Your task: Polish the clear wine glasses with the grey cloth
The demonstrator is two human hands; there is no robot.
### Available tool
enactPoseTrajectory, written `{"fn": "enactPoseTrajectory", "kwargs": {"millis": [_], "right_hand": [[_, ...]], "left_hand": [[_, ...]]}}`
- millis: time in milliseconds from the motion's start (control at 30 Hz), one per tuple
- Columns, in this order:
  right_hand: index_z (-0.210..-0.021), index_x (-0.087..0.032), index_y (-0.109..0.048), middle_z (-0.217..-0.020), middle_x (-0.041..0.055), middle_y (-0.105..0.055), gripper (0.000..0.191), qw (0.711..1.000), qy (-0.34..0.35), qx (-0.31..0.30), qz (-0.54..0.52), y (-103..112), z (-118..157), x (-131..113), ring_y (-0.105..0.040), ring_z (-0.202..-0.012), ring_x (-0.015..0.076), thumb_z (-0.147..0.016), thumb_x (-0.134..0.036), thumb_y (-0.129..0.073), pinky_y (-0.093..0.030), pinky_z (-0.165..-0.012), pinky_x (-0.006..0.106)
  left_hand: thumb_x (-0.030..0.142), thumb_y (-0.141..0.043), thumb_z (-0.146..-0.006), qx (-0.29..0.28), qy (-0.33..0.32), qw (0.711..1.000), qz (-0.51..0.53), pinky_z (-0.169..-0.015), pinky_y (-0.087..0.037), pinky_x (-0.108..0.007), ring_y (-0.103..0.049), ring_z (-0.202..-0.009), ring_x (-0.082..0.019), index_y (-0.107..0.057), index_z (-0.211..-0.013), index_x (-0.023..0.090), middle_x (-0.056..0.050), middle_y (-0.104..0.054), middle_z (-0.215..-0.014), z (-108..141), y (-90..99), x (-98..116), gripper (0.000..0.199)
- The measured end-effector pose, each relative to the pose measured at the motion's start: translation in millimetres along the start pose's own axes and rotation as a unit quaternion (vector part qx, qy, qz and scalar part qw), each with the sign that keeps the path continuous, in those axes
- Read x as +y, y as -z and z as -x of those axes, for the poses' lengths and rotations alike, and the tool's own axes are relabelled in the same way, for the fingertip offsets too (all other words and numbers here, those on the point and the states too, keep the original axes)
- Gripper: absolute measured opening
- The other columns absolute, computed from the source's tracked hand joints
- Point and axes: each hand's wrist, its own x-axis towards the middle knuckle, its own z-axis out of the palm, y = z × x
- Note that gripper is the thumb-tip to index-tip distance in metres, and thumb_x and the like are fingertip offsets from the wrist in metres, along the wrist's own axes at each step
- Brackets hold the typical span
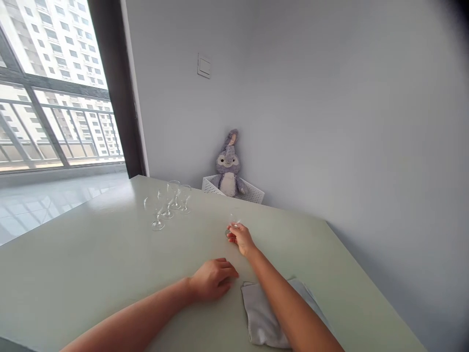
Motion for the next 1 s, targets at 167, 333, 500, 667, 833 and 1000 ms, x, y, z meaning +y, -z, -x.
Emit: {"fn": "enactPoseTrajectory", "kwargs": {"millis": [167, 333, 500, 667, 833, 1000], "right_hand": [[-0.089, -0.016, -0.058, -0.087, 0.0034, -0.061, 0.026, 0.994, -0.013, -0.112, 0.003, -69.3, -13.1, -0.6, -0.057, -0.056, 0.0081, -0.064, -0.021, -0.060, -0.047, -0.049, 0.020], [-0.087, -0.016, -0.058, -0.088, 0.0036, -0.059, 0.022, 0.983, -0.018, -0.183, 0.010, -115.0, -23.5, -5.0, -0.059, -0.061, 0.0096, -0.066, -0.022, -0.062, -0.048, -0.054, 0.023], [-0.088, -0.015, -0.058, -0.095, 0.0059, -0.057, 0.022, 0.973, -0.019, -0.231, 0.016, -144.1, -30.7, -7.8, -0.060, -0.067, 0.0116, -0.067, -0.023, -0.061, -0.049, -0.058, 0.025], [-0.088, -0.016, -0.058, -0.106, 0.0069, -0.055, 0.022, 0.966, -0.005, -0.258, 0.024, -157.3, -34.4, -9.7, -0.061, -0.073, 0.0124, -0.068, -0.022, -0.060, -0.050, -0.063, 0.027], [-0.098, -0.017, -0.055, -0.109, 0.0083, -0.053, 0.032, 0.973, 0.001, -0.220, 0.072, -144.4, -28.0, -14.2, -0.059, -0.069, 0.0110, -0.066, -0.020, -0.058, -0.048, -0.058, 0.025], [-0.097, -0.018, -0.055, -0.087, 0.0022, -0.056, 0.031, 0.975, 0.027, -0.167, 0.146, -76.6, 11.5, -27.7, -0.052, -0.054, 0.0083, -0.066, -0.018, -0.053, -0.039, -0.044, 0.020]], "left_hand": [[0.011, -0.048, -0.065, -0.035, -0.091, 0.995, -0.016, -0.077, -0.043, -0.032, -0.056, -0.080, -0.019, -0.059, -0.094, 0.021, -0.003, -0.065, -0.091, 2.5, -8.2, -2.5, 0.033], [0.014, -0.050, -0.063, -0.022, -0.104, 0.994, -0.011, -0.085, -0.041, -0.034, -0.054, -0.095, -0.021, -0.057, -0.101, 0.024, -0.003, -0.063, -0.100, 3.6, -14.7, -2.9, 0.040], [0.014, -0.051, -0.062, -0.012, -0.110, 0.994, -0.015, -0.092, -0.038, -0.034, -0.053, -0.101, -0.022, -0.056, -0.105, 0.023, -0.003, -0.062, -0.105, 1.5, -16.8, -1.2, 0.044], [0.015, -0.051, -0.063, -0.003, -0.113, 0.993, -0.020, -0.090, -0.040, -0.031, -0.053, -0.101, -0.020, -0.057, -0.102, 0.022, -0.002, -0.061, -0.107, 0.3, -18.1, 0.5, 0.039], [0.015, -0.051, -0.066, -0.021, -0.099, 0.995, -0.010, -0.088, -0.041, -0.032, -0.055, -0.099, -0.021, -0.057, -0.101, 0.023, -0.002, -0.062, -0.104, 0.2, -18.7, 0.0, 0.036], [0.015, -0.052, -0.064, -0.034, -0.078, 0.996, 0.021, -0.081, -0.042, -0.032, -0.059, -0.085, -0.019, -0.058, -0.098, 0.023, -0.002, -0.064, -0.099, 0.2, -20.3, -4.7, 0.035]]}}
